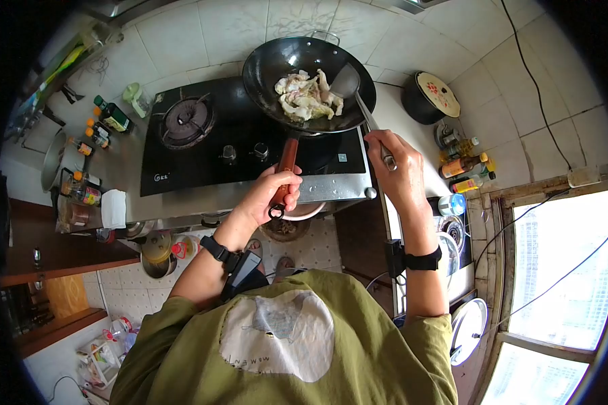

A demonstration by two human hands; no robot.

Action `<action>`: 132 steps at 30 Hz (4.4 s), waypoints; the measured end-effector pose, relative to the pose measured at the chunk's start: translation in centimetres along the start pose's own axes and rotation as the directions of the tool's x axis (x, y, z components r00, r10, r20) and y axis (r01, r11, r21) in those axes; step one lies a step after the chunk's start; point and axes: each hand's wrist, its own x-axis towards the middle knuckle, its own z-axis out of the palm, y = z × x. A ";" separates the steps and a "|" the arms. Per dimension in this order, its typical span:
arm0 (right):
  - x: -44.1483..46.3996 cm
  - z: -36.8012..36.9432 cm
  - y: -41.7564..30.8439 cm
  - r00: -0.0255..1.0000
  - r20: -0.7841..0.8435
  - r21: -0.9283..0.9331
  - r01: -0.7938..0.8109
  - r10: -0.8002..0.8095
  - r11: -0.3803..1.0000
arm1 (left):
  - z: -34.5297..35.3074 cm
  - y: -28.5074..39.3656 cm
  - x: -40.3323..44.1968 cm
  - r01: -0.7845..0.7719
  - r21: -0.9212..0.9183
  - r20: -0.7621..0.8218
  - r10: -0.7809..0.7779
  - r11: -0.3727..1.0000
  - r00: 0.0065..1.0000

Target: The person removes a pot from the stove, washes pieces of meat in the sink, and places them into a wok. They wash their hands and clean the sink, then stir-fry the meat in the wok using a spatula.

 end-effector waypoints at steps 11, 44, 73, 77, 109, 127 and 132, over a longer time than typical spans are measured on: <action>4.1 1.9 -2.4 0.988 0.148 -0.110 0.066 -0.049 0.992 | -0.1 0.1 -0.1 0.002 0.006 0.014 -0.002 1.000 1.000; 1.2 -1.7 -4.1 0.986 0.154 0.095 -0.077 0.061 0.993 | -1.5 -4.3 3.5 -0.058 -0.017 0.082 0.059 0.998 0.995; 5.7 4.2 -1.6 0.955 0.182 0.002 0.236 -0.232 0.972 | -1.3 -4.1 3.2 -0.064 -0.032 0.013 0.064 0.997 0.998; 4.9 1.9 -1.7 0.988 0.116 0.061 0.099 -0.106 0.993 | 0.2 -4.6 2.9 -0.112 -0.048 -0.034 0.111 0.993 0.993; 1.6 -0.2 1.2 0.999 -0.032 0.018 0.028 -0.027 0.999 | 0.8 -4.9 1.7 -0.073 -0.073 0.058 0.077 0.995 0.995; 3.6 1.7 -0.3 0.992 0.123 0.234 0.001 -0.031 0.972 | 2.1 -3.9 1.7 -0.073 -0.070 0.009 0.073 0.995 0.997; 1.8 0.5 -1.7 0.994 0.105 0.210 -0.038 0.016 0.977 | 2.2 -3.9 1.4 -0.052 -0.077 0.016 0.054 0.996 0.998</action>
